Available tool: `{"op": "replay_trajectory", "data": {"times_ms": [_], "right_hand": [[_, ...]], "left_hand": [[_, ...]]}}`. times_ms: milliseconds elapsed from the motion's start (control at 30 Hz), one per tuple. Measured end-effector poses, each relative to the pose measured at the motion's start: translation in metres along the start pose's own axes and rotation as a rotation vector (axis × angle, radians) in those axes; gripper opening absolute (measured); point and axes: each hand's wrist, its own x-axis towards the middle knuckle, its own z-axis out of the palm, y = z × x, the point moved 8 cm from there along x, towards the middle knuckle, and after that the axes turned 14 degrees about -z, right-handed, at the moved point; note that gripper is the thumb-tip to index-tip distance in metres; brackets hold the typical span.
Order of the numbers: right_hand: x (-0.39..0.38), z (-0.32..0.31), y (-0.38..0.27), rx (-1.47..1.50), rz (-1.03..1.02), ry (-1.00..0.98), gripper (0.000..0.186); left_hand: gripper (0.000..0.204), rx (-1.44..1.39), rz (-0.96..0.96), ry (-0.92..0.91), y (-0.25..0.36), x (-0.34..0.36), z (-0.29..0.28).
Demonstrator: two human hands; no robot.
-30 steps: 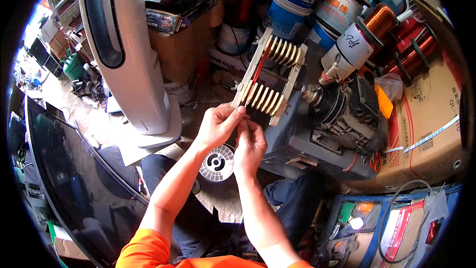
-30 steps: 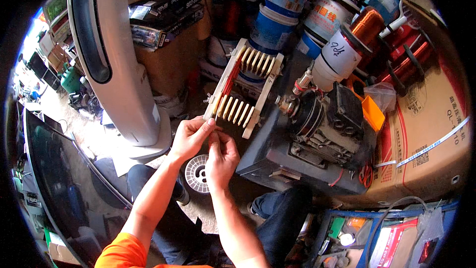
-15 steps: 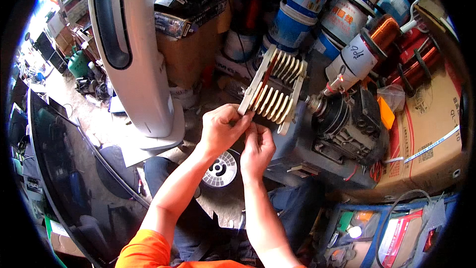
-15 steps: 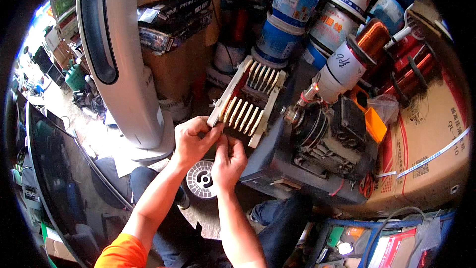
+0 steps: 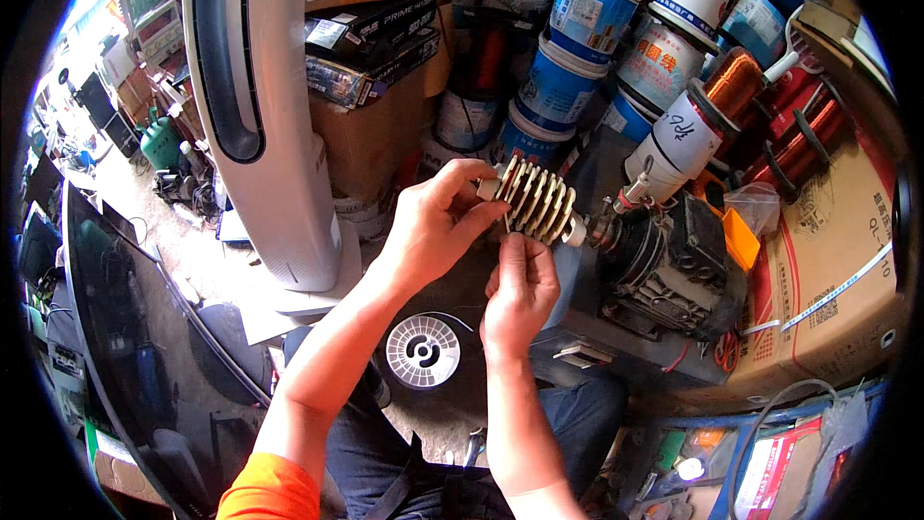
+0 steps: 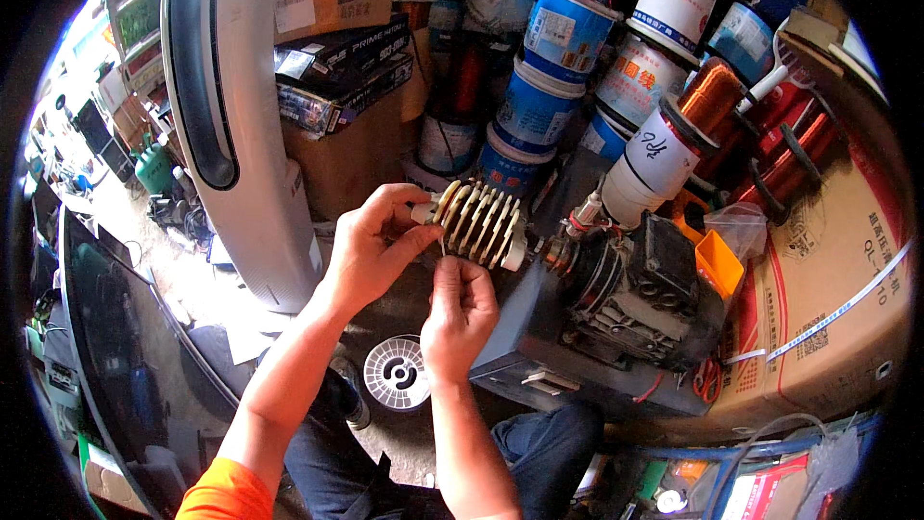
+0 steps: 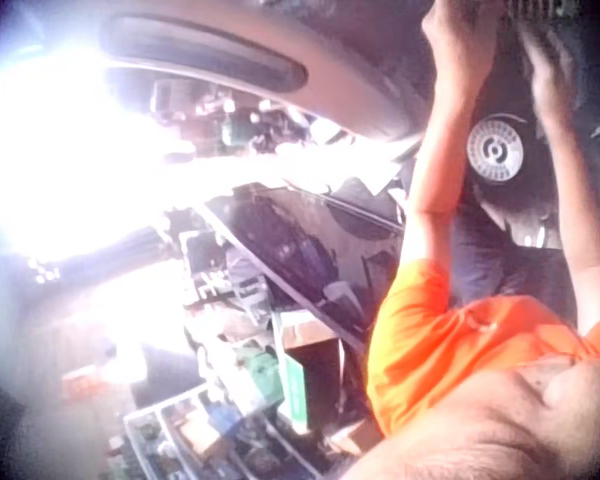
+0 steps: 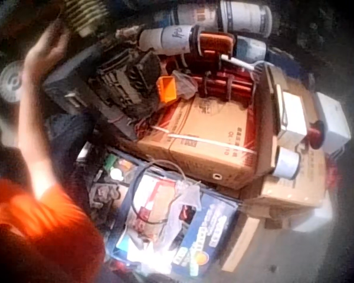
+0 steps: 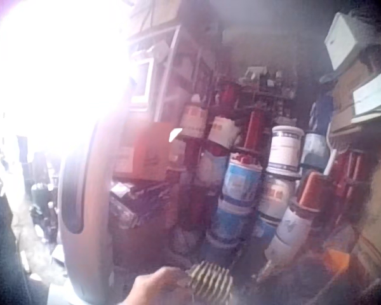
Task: The person winds copper wire onto a rotating slotted bobbin using a wire-winding machine. They guide the wire with both hands, pause to adjust the bobbin, and use a small yellow tool to press the wire into the slots.
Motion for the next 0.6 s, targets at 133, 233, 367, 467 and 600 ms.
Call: {"op": "replay_trajectory", "data": {"times_ms": [133,233,367,467,600], "right_hand": [[0.002,0.0,-0.007,-0.065,-0.036,-0.028,0.014],[0.001,0.007,-0.017,-0.104,-0.064,-0.089,0.014],[0.002,0.009,-0.031,-0.076,-0.074,-0.133,0.013],[0.003,-0.002,-0.025,-0.094,-0.078,-0.091,0.012],[0.003,-0.013,-0.003,-0.158,-0.026,-0.041,0.013]], "left_hand": [[0.032,-0.017,-0.005,-0.01,-0.001,0.005,0.002],[0.032,-0.057,-0.069,-0.066,-0.013,0.009,0.002],[0.032,-0.114,-0.115,-0.12,-0.014,0.01,0.004],[0.033,-0.072,-0.105,-0.109,-0.012,0.011,0.004],[0.032,-0.069,-0.096,-0.06,-0.003,0.014,0.005]]}}
